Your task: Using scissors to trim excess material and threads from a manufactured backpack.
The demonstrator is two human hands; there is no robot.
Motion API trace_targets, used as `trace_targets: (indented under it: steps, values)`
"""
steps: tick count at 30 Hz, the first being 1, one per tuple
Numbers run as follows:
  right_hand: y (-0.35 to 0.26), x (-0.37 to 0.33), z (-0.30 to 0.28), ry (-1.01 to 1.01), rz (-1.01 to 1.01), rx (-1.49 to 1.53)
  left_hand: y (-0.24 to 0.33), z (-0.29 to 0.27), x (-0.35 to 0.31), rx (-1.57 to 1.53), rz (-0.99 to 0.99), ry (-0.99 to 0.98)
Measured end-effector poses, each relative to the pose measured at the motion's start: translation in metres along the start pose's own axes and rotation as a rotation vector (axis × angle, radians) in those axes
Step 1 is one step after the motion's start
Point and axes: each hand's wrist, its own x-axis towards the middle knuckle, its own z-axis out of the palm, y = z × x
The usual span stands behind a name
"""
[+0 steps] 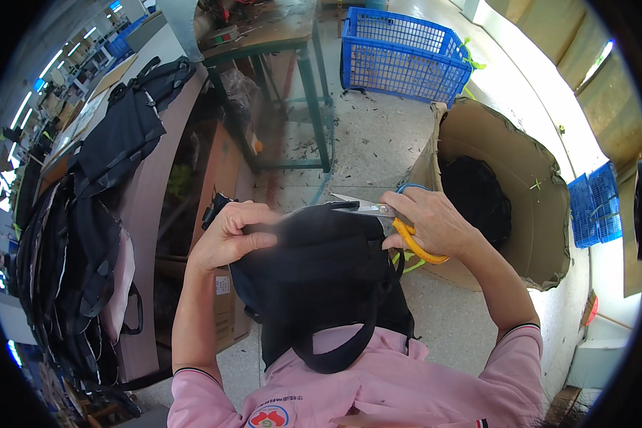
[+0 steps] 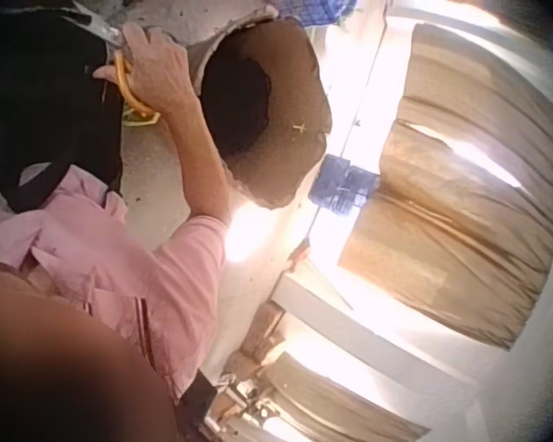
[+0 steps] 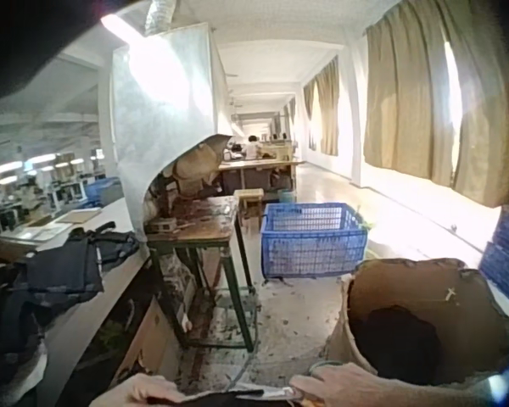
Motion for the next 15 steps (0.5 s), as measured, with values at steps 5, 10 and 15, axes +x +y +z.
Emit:
trace_targets:
  steps: [5,10,15]
  values:
    - [0.002,0.0,0.004,0.051,-0.074,0.026,0.002,-0.003,-0.005,-0.014,-0.039,0.033]
    - [0.001,0.003,-0.012,-0.05,-0.067,-0.013,0.001,-0.005,-0.01,0.018,-0.043,0.018]
    - [-0.006,0.017,-0.023,-0.014,-0.152,-0.108,0.006,0.0,-0.006,0.06,0.036,-0.036]
